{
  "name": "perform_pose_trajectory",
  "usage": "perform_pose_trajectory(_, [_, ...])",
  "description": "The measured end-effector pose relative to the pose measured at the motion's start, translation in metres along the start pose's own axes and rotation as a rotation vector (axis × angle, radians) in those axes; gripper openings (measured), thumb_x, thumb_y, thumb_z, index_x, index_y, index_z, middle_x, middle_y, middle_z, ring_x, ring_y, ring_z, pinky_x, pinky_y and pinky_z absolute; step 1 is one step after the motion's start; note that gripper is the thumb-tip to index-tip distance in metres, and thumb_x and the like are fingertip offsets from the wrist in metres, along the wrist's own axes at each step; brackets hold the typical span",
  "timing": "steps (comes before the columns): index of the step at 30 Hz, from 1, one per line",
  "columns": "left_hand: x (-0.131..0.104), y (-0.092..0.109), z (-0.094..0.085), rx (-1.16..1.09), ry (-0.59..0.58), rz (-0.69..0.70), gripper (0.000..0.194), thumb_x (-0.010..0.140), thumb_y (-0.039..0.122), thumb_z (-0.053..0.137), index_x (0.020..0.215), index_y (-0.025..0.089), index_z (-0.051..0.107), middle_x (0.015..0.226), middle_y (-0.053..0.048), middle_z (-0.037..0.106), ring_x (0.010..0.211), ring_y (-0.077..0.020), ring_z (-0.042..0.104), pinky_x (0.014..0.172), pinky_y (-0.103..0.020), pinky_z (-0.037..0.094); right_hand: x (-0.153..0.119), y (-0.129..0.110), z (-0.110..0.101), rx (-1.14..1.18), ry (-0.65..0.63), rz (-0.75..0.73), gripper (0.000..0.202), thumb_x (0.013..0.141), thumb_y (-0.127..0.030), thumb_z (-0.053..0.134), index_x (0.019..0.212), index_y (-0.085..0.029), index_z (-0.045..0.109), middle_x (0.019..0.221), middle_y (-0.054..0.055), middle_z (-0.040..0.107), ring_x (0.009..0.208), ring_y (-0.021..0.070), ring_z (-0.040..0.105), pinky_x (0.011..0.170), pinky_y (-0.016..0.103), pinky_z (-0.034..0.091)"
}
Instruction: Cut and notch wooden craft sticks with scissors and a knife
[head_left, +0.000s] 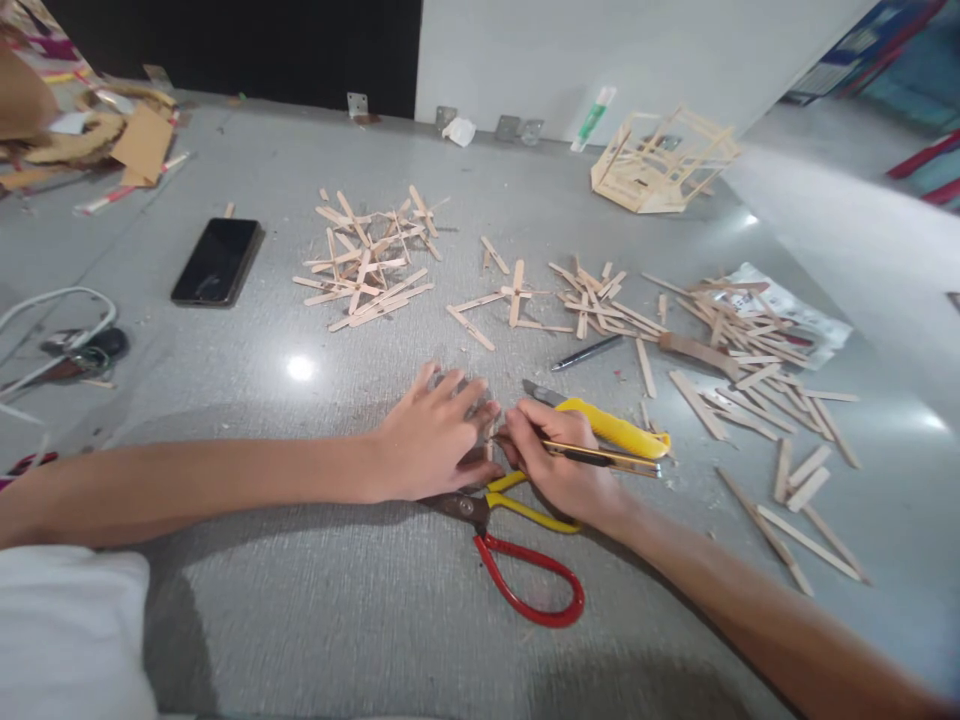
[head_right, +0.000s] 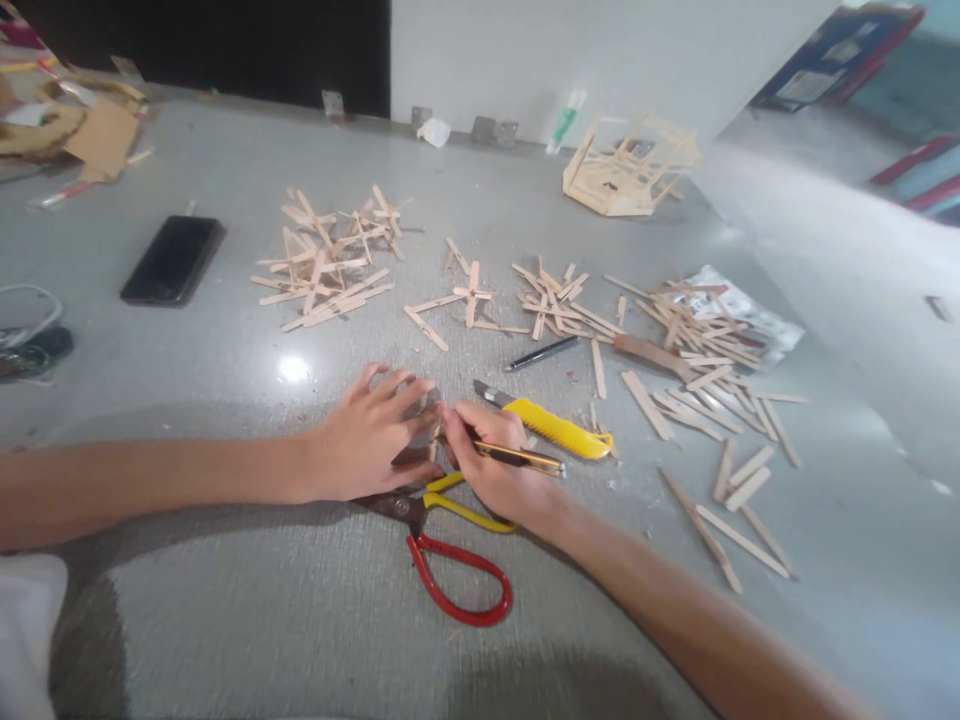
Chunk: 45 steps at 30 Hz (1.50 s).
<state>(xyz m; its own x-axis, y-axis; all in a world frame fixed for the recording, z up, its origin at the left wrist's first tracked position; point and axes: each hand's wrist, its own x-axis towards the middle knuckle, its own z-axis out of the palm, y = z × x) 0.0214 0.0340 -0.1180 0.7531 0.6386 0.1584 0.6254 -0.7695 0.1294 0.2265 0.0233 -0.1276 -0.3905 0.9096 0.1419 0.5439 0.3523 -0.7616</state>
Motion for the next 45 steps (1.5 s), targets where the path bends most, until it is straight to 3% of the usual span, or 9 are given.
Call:
perform_pose_trajectory(8, [-0.0019,0.0000,0.0026,0.003,0.017,0.001,0.058,0.100,0.056,0.054,0.130,0.009,0.065,0.139,-0.021,0.057,0.127,-0.0398,0.051,0.108,-0.059,0.034,-0.0005,-0.0016,-0.0003,-0.015,-0.001,0.017,0.043,0.106,-0.036,0.045,0.066,-0.023,0.042,0.054,-0.003,0.053,0.048,0.0111,0.045,0.050,0.027,0.034])
perform_pose_trajectory(18, [-0.0013,0.0002,-0.0010,0.010,-0.002,0.002,0.055,0.102,0.054,0.050,0.127,0.009,0.067,0.135,-0.020,0.058,0.125,-0.0380,0.052,0.109,-0.059,0.033,0.0039,-0.0035,0.0002,-0.049,-0.060,-0.074,0.042,0.106,-0.035,0.046,0.066,-0.023,0.037,0.055,-0.006,0.036,0.050,0.0109,0.032,0.049,0.028,0.028])
perform_pose_trajectory(27, [-0.0006,0.0014,0.0001,0.011,0.002,-0.005,0.056,0.101,0.054,0.051,0.131,0.008,0.064,0.137,-0.020,0.058,0.127,-0.0395,0.050,0.108,-0.060,0.035,-0.0022,0.0013,0.0007,0.029,0.033,0.038,0.044,0.106,-0.039,0.047,0.066,-0.023,0.044,0.054,-0.003,0.054,0.048,0.0109,0.046,0.049,0.026,0.035])
perform_pose_trajectory(45, [-0.0008,0.0015,0.0008,0.023,-0.002,0.001,0.058,0.101,0.055,0.050,0.132,0.007,0.064,0.138,-0.020,0.058,0.127,-0.0402,0.052,0.109,-0.061,0.035,-0.0004,-0.0009,0.0009,-0.009,0.033,0.023,0.042,0.105,-0.034,0.047,0.065,-0.022,0.045,0.054,-0.003,0.055,0.047,0.0103,0.047,0.050,0.026,0.035])
